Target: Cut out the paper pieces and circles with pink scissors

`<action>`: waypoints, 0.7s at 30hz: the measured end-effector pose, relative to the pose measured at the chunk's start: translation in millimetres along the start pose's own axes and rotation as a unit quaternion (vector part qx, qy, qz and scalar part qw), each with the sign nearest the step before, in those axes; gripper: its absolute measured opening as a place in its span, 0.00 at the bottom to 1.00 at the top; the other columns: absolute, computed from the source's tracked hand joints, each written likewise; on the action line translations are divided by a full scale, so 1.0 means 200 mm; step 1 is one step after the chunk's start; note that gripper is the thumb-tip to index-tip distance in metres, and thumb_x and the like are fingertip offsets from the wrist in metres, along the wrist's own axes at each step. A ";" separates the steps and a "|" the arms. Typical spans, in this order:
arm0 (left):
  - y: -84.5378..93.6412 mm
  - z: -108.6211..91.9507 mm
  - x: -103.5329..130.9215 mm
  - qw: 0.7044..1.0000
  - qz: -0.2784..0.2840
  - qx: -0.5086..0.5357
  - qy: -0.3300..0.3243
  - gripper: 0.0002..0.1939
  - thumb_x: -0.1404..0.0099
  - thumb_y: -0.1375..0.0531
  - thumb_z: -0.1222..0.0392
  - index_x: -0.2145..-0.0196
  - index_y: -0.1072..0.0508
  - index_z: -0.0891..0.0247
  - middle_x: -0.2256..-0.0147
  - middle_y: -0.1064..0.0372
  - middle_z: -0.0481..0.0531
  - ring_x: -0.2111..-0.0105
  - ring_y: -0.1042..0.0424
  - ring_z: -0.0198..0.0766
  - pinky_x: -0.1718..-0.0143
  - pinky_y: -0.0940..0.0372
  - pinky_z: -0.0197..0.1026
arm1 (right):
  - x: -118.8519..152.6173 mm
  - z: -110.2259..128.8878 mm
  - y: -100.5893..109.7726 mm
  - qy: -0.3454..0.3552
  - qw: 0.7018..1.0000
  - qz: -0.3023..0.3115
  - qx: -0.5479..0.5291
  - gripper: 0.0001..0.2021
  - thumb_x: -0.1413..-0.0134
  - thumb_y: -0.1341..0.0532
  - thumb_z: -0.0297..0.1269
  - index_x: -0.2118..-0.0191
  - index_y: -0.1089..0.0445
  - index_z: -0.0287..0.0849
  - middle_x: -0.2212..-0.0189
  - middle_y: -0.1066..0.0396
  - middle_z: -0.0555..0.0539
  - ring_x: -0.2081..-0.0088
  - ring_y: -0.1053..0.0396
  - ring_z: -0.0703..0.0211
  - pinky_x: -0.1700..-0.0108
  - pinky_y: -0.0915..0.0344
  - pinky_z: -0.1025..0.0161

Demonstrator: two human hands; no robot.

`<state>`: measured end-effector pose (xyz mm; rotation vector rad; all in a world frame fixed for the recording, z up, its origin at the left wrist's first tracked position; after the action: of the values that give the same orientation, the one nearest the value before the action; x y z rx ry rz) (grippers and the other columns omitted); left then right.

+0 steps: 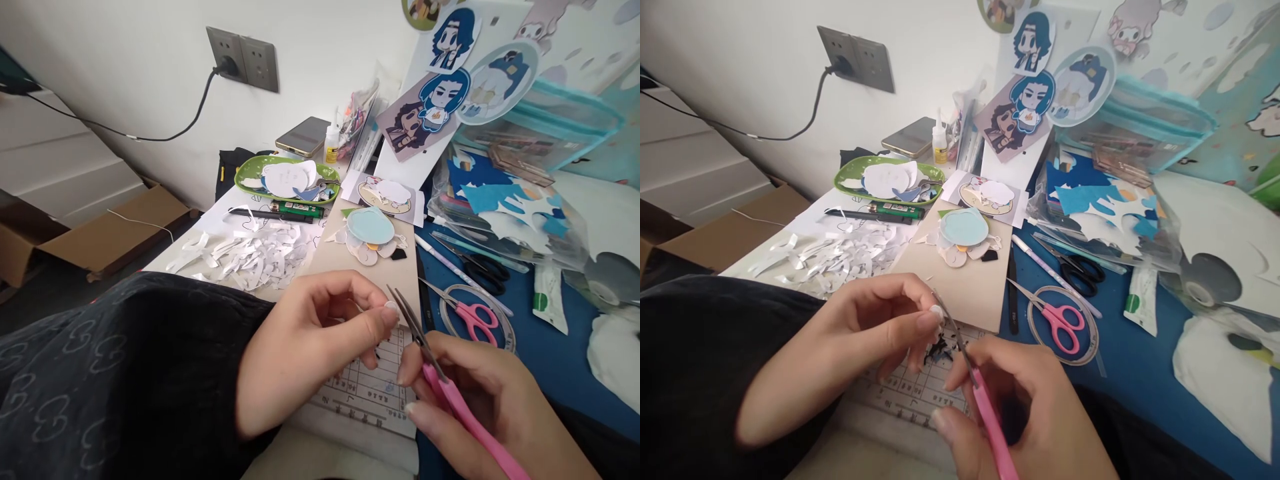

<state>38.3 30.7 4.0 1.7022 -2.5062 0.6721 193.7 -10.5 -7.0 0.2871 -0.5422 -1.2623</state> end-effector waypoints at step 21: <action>0.05 0.02 -0.02 0.999 -0.037 -0.001 0.008 0.07 0.41 0.36 0.62 0.76 0.22 0.66 0.79 0.27 0.46 0.83 0.35 0.24 0.85 0.45 0.23 | -0.03 -0.03 0.01 0.042 0.991 0.085 0.094 0.04 0.49 0.40 0.32 0.67 0.28 0.45 0.80 0.27 0.51 0.80 0.29 0.60 0.79 0.29 0.70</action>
<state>31.3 36.7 -3.5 1.7711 -2.4201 0.6738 198.0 -4.7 -12.6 0.4402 -0.6019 -1.0305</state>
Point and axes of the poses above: each hand's wrist, its own x-axis away from the middle knuckle, its own y-axis out of the back of the hand, z = x × y, the point moved 4 cm from there along -x, towards the middle knuckle
